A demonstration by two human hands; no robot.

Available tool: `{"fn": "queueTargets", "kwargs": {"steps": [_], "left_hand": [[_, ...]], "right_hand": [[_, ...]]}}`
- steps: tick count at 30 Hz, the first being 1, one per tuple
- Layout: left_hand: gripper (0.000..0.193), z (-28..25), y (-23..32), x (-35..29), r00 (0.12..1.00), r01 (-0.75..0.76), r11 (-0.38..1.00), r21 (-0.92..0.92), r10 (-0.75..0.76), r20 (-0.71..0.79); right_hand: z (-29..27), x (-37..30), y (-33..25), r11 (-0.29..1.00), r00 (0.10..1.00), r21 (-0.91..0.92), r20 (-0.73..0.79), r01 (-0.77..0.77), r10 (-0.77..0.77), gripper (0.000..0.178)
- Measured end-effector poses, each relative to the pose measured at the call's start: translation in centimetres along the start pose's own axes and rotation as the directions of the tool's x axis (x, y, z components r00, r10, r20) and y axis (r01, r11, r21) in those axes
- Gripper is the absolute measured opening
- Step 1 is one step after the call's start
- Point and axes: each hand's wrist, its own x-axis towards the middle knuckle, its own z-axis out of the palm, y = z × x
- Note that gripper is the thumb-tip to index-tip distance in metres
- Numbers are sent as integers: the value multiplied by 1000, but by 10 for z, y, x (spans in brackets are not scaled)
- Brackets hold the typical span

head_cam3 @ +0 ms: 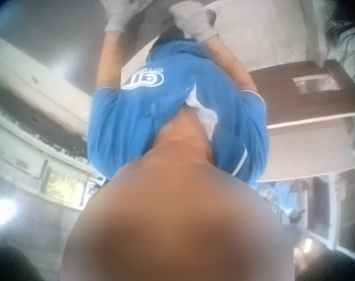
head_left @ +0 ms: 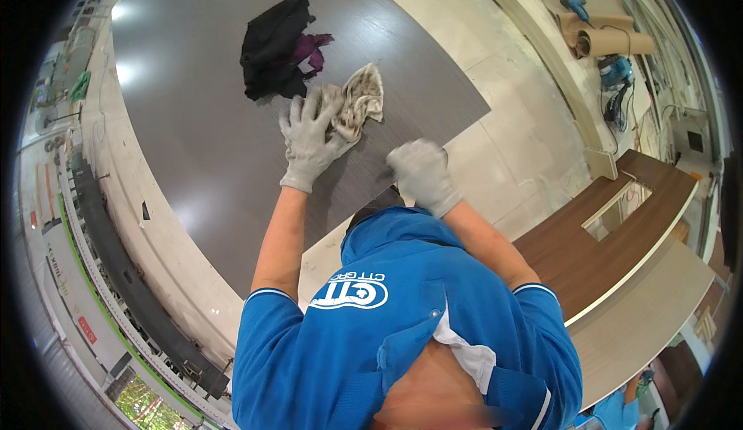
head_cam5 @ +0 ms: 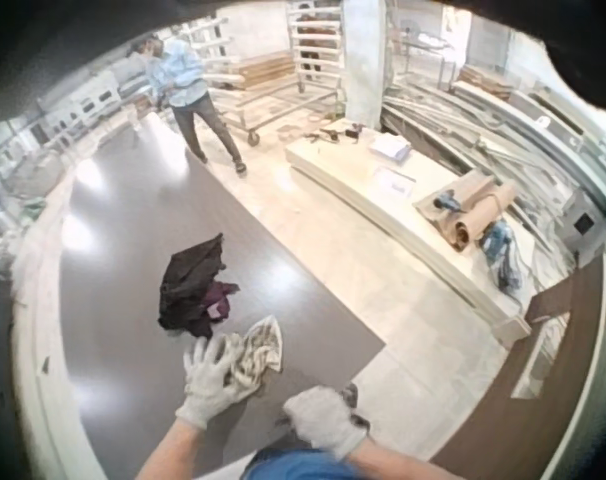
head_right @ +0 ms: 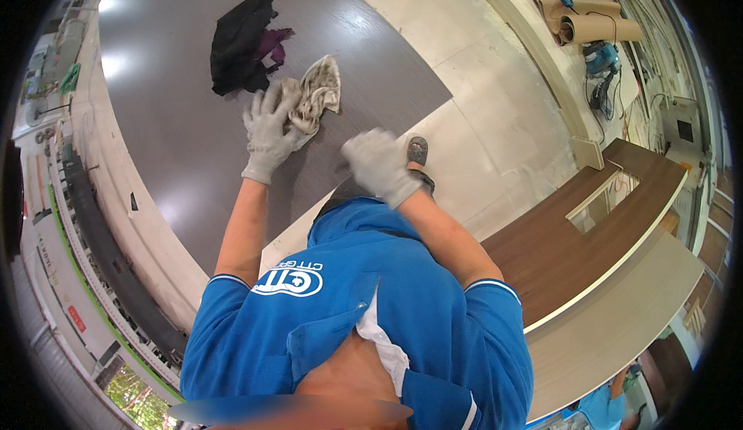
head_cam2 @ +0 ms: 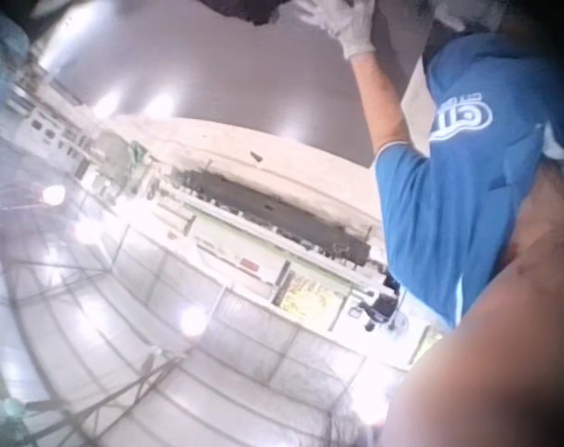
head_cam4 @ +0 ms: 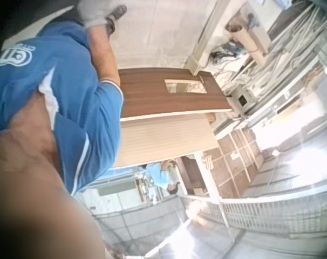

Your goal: The person wipes a large flat panel with a cloth and uses a scraper to remove residue. They move around the panel, alternating between wiping and scraping, then walk away with the cloth and scraper.

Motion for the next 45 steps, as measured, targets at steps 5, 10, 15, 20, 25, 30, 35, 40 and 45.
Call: {"fn": "queueTargets", "kwargs": {"steps": [5,10,15,20,25,30,35,40,45], "left_hand": [[54,11,-13,-31,966,198,967,-158,-164,201],[51,-21,-38,0,870,183,810,-557,-397,-292],[43,-15,-117,83,873,370,912,-179,-407,-268],[66,44,-109,124,967,253,889,382,-250,-58],[16,52,134,86,894,-230,916,-328,332,300],[13,26,205,28,663,-508,438,-742,748,-13],[21,-8,40,34,994,-74,791,-608,6,-113],[52,-46,-85,-25,750,650,722,-235,-660,48],[79,-29,-131,-72,732,666,712,222,-681,-8]], "right_hand": [[-81,-71,160,671,404,242,-641,-701,653,25],[-78,-144,222,493,271,373,-509,-786,817,29],[-54,-121,158,561,312,560,-481,-610,819,25],[-64,-93,123,561,376,596,-416,-574,828,23],[-86,-81,116,619,323,552,-543,-558,775,26],[-122,-78,121,630,270,623,-577,-464,770,25],[-79,-56,85,663,530,605,-421,-441,736,18],[23,3,-24,942,954,332,-262,-53,146,7],[-3,4,16,965,970,112,-36,-235,241,23]]}}
